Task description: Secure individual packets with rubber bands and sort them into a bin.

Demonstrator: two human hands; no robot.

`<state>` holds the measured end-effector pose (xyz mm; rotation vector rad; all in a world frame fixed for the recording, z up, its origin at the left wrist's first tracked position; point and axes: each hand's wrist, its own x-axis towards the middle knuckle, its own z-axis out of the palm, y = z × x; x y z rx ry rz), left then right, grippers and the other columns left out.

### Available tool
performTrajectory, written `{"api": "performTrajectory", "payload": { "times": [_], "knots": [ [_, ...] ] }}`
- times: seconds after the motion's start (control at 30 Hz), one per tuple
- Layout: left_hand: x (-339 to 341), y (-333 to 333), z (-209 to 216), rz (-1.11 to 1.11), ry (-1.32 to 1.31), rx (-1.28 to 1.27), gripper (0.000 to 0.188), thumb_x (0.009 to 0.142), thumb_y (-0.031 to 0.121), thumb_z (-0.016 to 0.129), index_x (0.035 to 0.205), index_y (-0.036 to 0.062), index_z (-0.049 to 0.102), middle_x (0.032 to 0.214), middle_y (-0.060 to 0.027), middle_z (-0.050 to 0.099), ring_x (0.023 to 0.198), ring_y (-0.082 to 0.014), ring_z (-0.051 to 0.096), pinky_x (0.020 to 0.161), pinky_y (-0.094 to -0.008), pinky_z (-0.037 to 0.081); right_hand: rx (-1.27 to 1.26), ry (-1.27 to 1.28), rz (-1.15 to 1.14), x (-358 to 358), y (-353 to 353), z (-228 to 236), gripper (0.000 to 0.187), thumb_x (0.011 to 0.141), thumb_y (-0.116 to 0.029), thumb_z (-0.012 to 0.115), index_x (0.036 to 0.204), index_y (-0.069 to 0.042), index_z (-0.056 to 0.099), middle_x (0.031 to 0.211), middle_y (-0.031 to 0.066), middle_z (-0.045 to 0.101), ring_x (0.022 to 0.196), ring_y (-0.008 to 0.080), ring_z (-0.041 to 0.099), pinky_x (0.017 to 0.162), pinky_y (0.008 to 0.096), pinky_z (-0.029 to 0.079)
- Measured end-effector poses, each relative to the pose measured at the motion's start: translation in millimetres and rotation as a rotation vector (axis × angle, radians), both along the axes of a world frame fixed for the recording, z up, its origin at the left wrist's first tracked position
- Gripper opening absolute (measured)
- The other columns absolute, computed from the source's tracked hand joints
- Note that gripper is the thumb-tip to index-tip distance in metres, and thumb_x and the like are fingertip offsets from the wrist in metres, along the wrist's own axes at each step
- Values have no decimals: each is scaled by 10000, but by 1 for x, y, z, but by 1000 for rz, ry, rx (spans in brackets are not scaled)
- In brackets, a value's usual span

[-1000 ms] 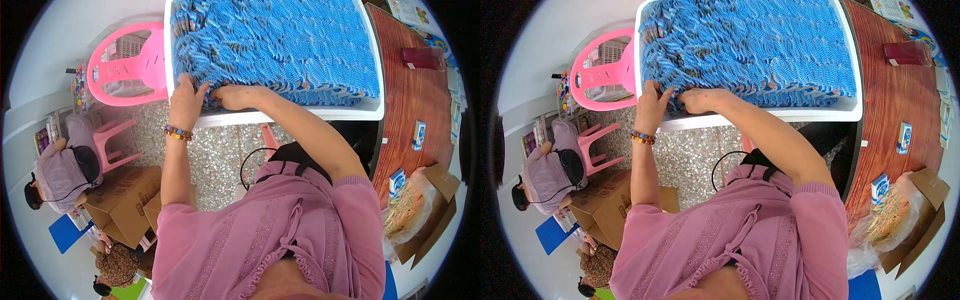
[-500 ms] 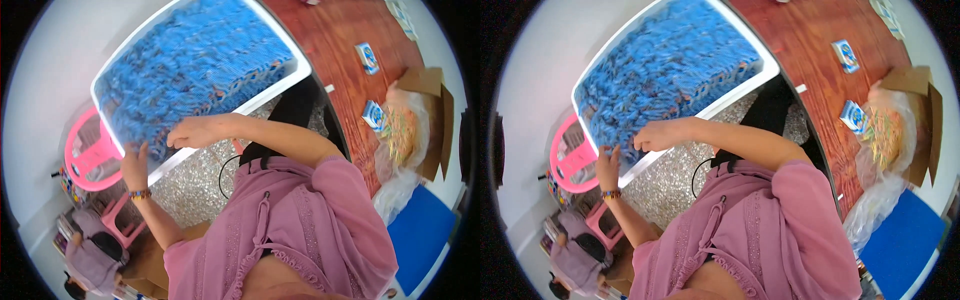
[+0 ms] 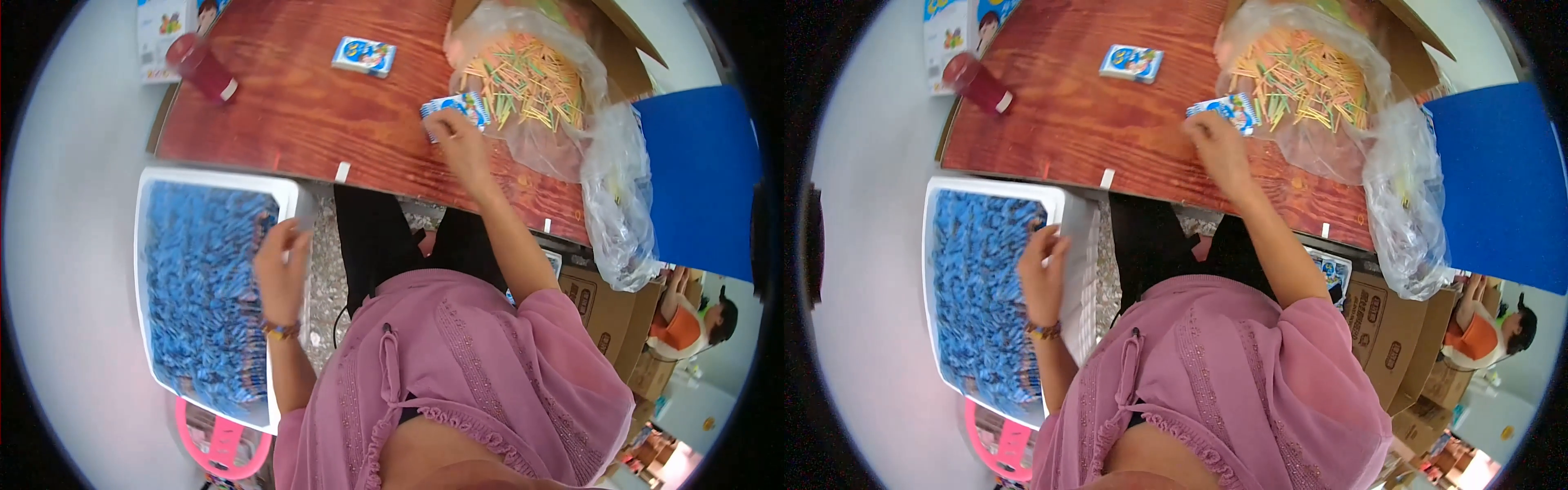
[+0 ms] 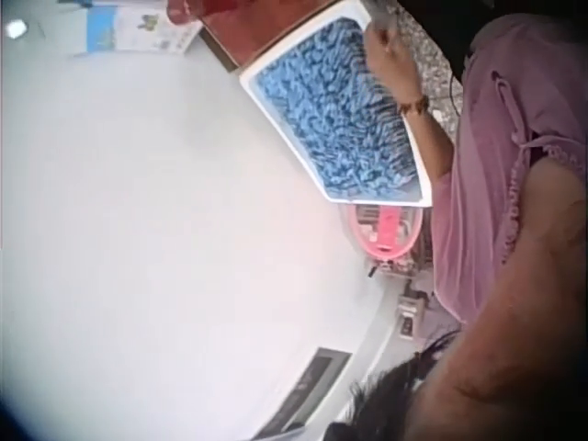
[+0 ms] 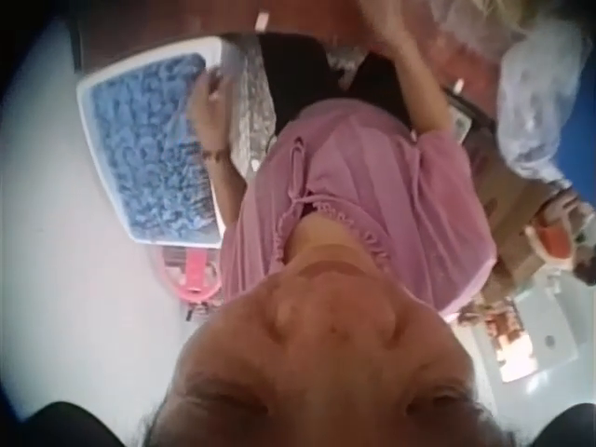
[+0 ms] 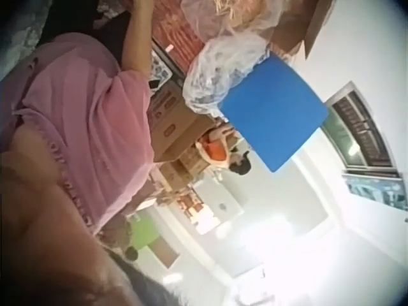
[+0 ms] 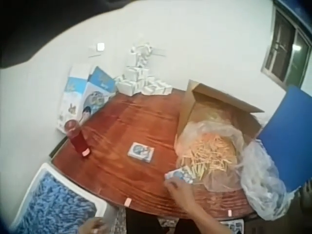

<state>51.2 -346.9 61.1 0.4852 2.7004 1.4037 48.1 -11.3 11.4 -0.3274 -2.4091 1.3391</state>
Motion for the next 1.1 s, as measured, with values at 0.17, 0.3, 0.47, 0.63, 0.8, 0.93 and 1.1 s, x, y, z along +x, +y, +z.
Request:
{"api": "performTrajectory", "payload": {
  "times": [0.17,0.3,0.47,0.63,0.8,0.93,1.1],
  "knots": [
    [-34,131,-23,-286,4,133,235,832,140,675,1030,24,621,927,-136,633,856,-246,618,792,-337,476,265,-40,-319,-3,88,17,215,801,-169,695,927,-3,646,823,80,636,750,134,596,653,278,468],
    [-66,214,-50,-192,279,48,426,788,312,711,1105,56,587,1074,-153,585,1037,-327,513,913,-447,374,91,-263,-213,-14,116,1,223,774,-198,713,887,-17,648,791,78,621,727,159,594,651,298,460],
    [-81,258,-52,-60,117,-207,583,723,400,757,1179,87,572,1169,-128,533,1114,-328,442,941,-460,360,-47,-317,-85,-10,119,4,188,797,-125,693,923,-1,630,761,29,635,710,84,576,621,248,448],
    [-80,264,-46,-156,9,278,461,795,217,731,1187,26,580,1117,-105,608,1079,-216,533,907,-351,426,-796,3,144,0,130,6,105,856,-97,661,932,-27,638,829,22,663,732,64,593,642,220,457],
    [-64,267,-14,-250,-677,823,194,923,91,584,1050,-40,648,940,-61,686,785,-78,640,711,-209,500,-1063,-58,223,17,123,10,157,864,-58,644,1015,-30,615,919,36,671,817,95,629,740,221,492],
    [-50,263,-16,-183,-804,992,187,931,119,584,1011,-31,663,930,-56,687,804,-77,635,714,-225,512,-1022,-23,292,32,116,13,250,848,-31,646,1092,-35,593,949,43,669,867,104,630,785,247,500],
    [-42,252,-21,-171,-517,753,190,938,135,580,1018,-21,655,975,-60,681,841,-97,644,746,-251,524,-913,2,307,46,108,24,308,819,-47,675,1113,-32,584,956,41,664,875,98,617,777,248,486]
  ]
}}
